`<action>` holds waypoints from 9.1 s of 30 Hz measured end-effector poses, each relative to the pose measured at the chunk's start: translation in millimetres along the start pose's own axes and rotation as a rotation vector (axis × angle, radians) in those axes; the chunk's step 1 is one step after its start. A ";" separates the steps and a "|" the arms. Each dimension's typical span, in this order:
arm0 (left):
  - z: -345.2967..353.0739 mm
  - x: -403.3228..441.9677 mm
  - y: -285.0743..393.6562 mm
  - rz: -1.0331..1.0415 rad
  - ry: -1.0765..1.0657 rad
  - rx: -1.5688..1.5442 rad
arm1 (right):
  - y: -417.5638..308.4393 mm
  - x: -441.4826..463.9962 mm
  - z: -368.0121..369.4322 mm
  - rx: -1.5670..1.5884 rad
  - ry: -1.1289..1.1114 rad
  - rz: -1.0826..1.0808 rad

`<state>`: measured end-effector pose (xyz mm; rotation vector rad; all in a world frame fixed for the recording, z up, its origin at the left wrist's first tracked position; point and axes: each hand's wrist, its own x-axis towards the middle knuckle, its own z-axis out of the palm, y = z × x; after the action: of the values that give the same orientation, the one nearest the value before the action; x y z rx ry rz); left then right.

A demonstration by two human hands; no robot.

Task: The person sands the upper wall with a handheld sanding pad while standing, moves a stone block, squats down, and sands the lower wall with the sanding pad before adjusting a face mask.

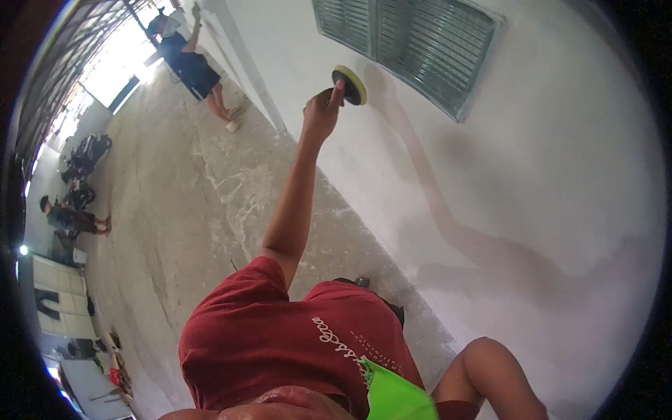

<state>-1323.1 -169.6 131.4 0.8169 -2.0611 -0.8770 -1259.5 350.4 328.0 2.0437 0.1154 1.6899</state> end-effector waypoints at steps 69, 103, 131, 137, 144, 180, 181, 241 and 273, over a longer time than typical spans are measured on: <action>227.4 -171.6 -69.0 -0.430 -0.060 -0.832 | -414.4 -457.3 60.7 -0.933 1.051 3.085; 114.8 -179.1 -99.6 -0.409 -0.339 -1.160 | -395.2 -464.8 35.4 -0.871 0.898 3.123; 118.6 -182.9 -91.4 -0.369 -0.520 -0.371 | -418.4 -465.5 47.8 -0.846 0.960 3.123; 126.4 -171.0 -74.5 -0.248 -0.444 -0.253 | -422.2 -466.4 55.2 -0.865 0.967 3.133; 193.6 -169.5 -87.1 -0.136 -0.439 -0.159 | -423.8 -465.0 61.3 -0.880 0.982 3.091; 131.2 -308.9 -84.0 -0.539 -0.799 -0.969 | -52.8 -448.8 -3.2 -0.122 -0.055 2.595; 127.3 -312.8 -78.4 -0.519 -0.728 -1.041 | -34.1 -439.5 2.4 -0.087 -0.014 2.514; 133.5 -444.1 36.2 -0.308 -0.363 -0.531 | -106.2 -383.9 -40.4 0.440 0.218 2.260; -86.0 -414.9 -189.6 -0.670 0.165 -0.528 | 74.0 -516.7 -79.7 0.357 1.303 2.303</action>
<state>-986.8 13.6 -131.0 1.2369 -1.3046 -1.5649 -1472.5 123.3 -98.5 -0.2774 -2.2645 3.7348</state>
